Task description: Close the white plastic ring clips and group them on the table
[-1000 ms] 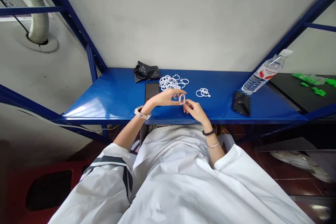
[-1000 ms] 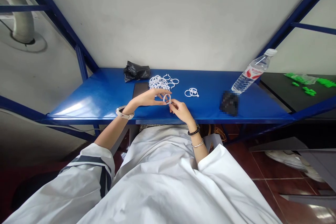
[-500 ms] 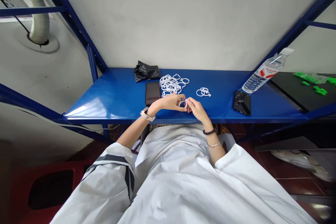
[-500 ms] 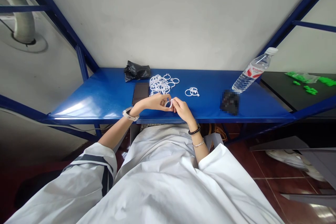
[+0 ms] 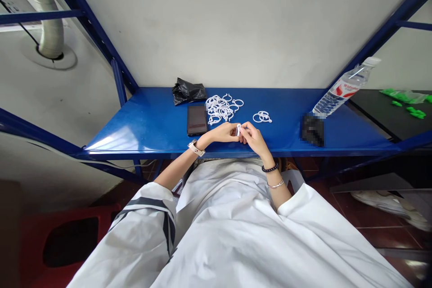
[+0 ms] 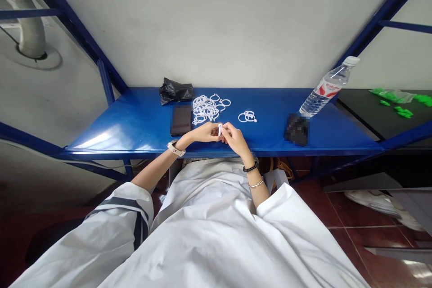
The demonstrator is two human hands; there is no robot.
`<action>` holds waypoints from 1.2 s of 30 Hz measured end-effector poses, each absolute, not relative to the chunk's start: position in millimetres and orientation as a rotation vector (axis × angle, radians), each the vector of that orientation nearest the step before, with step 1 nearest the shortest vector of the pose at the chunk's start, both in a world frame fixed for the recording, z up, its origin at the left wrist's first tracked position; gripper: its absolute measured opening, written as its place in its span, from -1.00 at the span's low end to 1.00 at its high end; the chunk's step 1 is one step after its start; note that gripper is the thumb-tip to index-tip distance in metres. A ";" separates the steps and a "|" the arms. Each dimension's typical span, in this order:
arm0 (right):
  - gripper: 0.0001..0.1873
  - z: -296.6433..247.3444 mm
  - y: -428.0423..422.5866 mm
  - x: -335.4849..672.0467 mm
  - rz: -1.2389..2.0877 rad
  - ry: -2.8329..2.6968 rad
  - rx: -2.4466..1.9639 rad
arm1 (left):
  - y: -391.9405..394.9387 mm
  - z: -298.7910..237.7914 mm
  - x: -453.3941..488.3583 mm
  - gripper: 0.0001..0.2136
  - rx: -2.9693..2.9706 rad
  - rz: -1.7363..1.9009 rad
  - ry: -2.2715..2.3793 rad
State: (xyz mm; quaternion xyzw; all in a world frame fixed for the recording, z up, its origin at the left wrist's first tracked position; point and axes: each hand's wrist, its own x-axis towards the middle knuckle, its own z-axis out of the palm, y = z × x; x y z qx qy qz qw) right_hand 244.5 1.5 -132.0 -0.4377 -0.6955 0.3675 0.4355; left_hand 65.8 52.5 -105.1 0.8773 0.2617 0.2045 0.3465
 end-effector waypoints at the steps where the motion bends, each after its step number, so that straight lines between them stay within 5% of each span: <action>1: -0.57 -131.2 1.2 244.3 0.913 -1.716 -1.096 | 52.6 -105.6 66.0 -0.86 2.277 0.534 0.679; 17: -0.59 -131.8 -2.3 246.1 0.852 -1.546 -1.102 | 46.9 -98.7 65.5 -0.47 2.191 0.532 0.717; 26: -0.55 -131.6 -1.9 246.8 0.816 -1.542 -1.095 | 51.1 -102.2 65.9 -0.48 2.202 0.889 0.768; 36: -0.59 -135.6 0.4 247.9 0.777 -1.571 -1.081 | 51.0 -101.3 64.7 -0.54 2.195 0.883 0.713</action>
